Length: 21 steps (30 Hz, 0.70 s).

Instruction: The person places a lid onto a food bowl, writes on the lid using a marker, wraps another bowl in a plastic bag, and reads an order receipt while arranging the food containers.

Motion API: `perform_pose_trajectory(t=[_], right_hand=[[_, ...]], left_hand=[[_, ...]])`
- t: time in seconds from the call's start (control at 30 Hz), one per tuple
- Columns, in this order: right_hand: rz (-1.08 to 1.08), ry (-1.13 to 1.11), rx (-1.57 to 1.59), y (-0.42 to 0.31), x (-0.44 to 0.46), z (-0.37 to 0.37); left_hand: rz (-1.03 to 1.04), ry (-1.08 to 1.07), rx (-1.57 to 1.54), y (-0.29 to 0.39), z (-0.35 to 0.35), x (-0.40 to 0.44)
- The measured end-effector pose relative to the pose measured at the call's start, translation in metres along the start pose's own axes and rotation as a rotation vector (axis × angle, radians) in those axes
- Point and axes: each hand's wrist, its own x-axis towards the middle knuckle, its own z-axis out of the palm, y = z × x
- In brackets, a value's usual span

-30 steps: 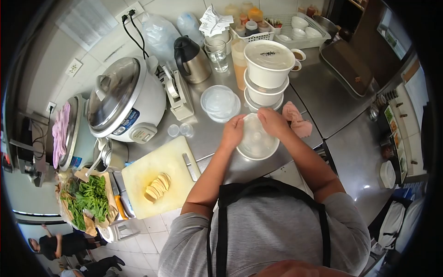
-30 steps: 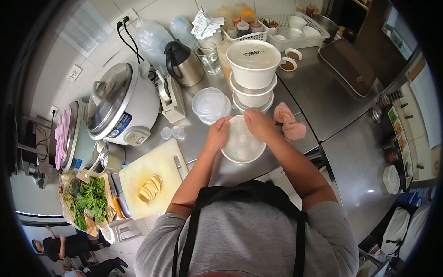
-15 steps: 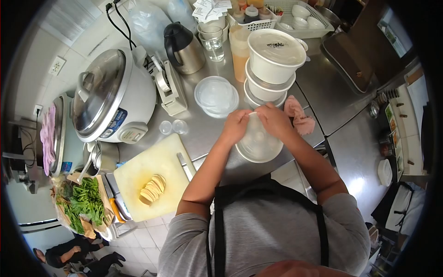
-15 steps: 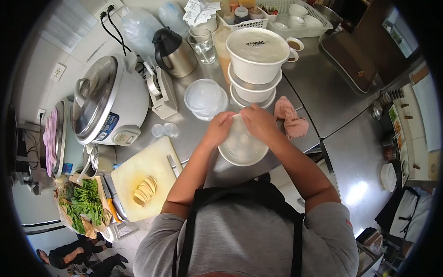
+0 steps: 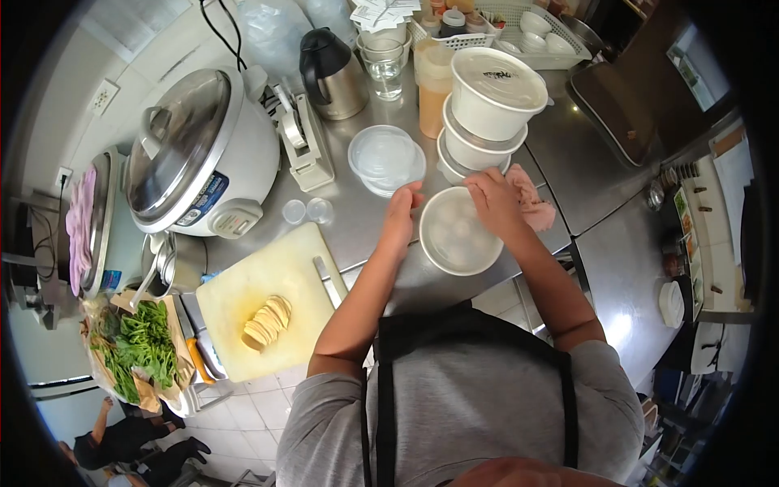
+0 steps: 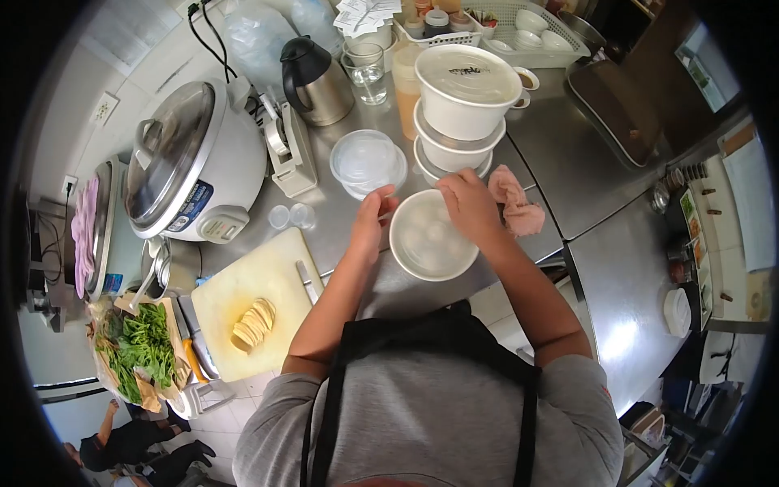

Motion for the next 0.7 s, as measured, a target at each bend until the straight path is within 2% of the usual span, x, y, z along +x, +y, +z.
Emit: perform_pose_trajectory(t=[0.1, 0.2, 0.27, 0.3, 0.37, 0.43, 0.57, 0.7], right_hand=[[-0.031, -0.012, 0.031, -0.022, 0.013, -0.002], [-0.036, -0.124, 0.17, -0.052, 0.047, 0.015], [0.056, -0.293, 0.35, -0.065, 0.077, 0.046], [0.104, -0.377, 0.435, -0.073, 0.091, 0.064], [0.456, -0.469, 0.61, -0.092, 0.113, 0.1], [0.605, -0.481, 0.651, -0.095, 0.133, 0.147], [0.441, -0.406, 0.413, -0.085, 0.155, 0.242], [0.303, -0.311, 0.251, -0.101, 0.154, 0.25]], left_hand=[[0.081, 0.083, 0.097, 0.01, -0.022, -0.01], [0.123, 0.181, 0.071, 0.018, -0.051, -0.015], [0.109, 0.265, 0.021, 0.024, -0.073, -0.009], [0.15, 0.291, -0.014, 0.026, -0.085, -0.006], [0.105, 0.356, -0.031, 0.034, -0.107, 0.0], [0.086, 0.411, -0.035, 0.038, -0.126, 0.01], [0.028, 0.363, -0.094, 0.041, -0.147, 0.032], [0.05, 0.303, -0.177, 0.043, -0.161, 0.043]])
